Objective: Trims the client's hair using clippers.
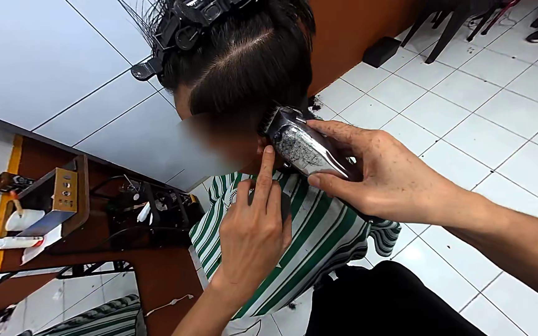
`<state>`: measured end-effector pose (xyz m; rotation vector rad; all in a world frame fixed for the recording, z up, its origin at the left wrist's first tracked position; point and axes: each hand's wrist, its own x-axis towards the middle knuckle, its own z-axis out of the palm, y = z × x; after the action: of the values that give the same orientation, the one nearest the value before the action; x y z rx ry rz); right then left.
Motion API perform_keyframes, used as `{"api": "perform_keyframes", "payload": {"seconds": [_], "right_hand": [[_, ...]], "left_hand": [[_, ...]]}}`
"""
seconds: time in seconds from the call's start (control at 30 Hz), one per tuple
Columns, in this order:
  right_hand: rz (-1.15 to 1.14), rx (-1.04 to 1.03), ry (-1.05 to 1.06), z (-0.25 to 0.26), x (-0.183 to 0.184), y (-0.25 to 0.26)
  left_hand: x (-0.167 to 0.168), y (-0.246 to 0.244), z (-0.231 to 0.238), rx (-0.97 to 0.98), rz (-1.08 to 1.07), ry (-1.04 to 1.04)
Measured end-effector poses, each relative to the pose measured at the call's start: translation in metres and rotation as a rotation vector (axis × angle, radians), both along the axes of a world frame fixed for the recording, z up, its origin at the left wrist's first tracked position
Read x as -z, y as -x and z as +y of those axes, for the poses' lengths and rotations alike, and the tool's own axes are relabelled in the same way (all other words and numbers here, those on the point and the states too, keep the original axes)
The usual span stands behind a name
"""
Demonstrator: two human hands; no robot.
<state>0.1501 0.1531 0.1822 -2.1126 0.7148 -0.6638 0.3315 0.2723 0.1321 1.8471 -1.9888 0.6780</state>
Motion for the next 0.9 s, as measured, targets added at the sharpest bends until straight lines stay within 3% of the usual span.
{"api": "perform_keyframes", "payload": {"seconds": [0.17, 0.9], "right_hand": [[-0.033, 0.035, 0.052, 0.009, 0.007, -0.009], [-0.260, 0.019, -0.177, 0.018, 0.019, -0.026]], "left_hand": [[0.003, -0.005, 0.000, 0.015, 0.023, 0.023], [0.014, -0.026, 0.002, 0.061, 0.021, 0.022]]}}
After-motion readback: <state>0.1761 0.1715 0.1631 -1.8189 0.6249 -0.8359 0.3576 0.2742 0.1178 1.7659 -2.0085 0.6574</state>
